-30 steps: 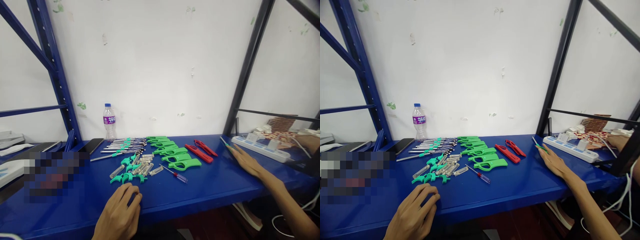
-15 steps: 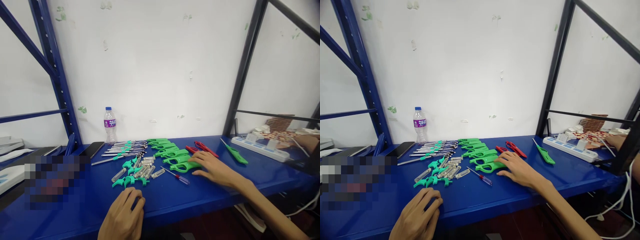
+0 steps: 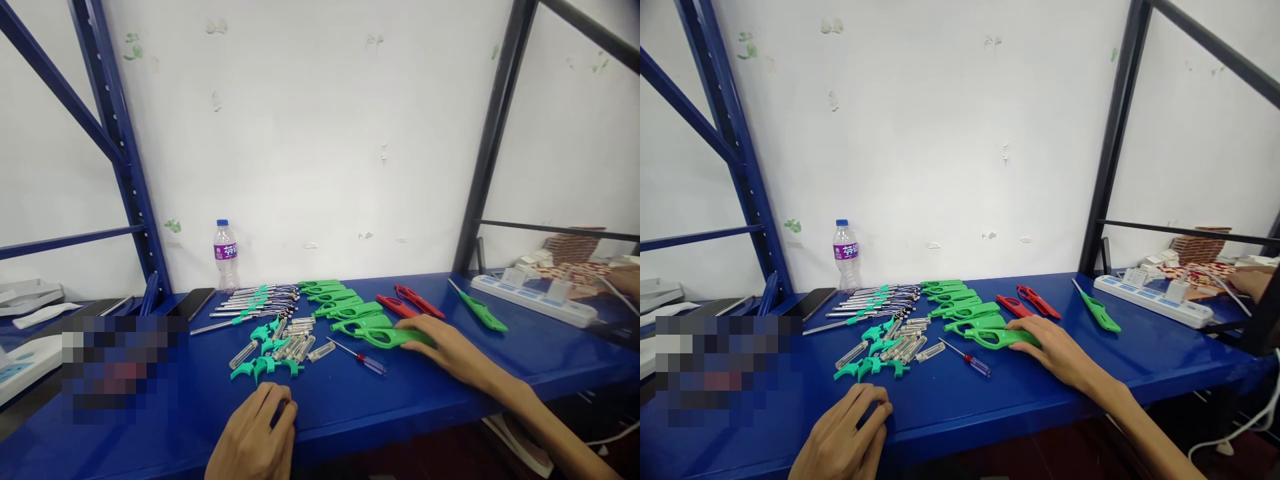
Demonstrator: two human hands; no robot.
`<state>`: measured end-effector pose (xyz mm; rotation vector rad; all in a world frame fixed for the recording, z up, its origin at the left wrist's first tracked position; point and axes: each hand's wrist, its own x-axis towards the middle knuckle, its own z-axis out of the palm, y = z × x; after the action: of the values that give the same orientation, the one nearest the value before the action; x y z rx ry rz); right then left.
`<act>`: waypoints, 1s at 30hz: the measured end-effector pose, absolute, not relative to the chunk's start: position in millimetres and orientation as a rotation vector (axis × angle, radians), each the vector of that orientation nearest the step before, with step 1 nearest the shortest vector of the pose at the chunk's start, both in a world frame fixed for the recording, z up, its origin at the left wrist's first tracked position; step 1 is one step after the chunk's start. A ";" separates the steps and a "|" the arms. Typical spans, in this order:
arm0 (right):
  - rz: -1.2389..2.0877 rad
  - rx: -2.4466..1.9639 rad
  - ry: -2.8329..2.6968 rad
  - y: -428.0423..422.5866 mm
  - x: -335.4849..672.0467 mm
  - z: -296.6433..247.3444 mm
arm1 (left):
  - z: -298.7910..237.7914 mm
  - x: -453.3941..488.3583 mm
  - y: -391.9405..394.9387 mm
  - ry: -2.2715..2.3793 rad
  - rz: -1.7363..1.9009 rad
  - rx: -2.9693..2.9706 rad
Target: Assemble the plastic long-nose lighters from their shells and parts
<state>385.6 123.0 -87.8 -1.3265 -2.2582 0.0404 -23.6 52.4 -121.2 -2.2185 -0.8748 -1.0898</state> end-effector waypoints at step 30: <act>-0.150 -1.410 -1.982 99.6 387.8 -114.4 | -129.4 -26.0 57.9 -0.870 -1.046 -2.160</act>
<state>387.8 99.6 -114.4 -1.4099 -1.9821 -0.1499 -26.0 57.9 -129.4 -2.1601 -0.8696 -1.0463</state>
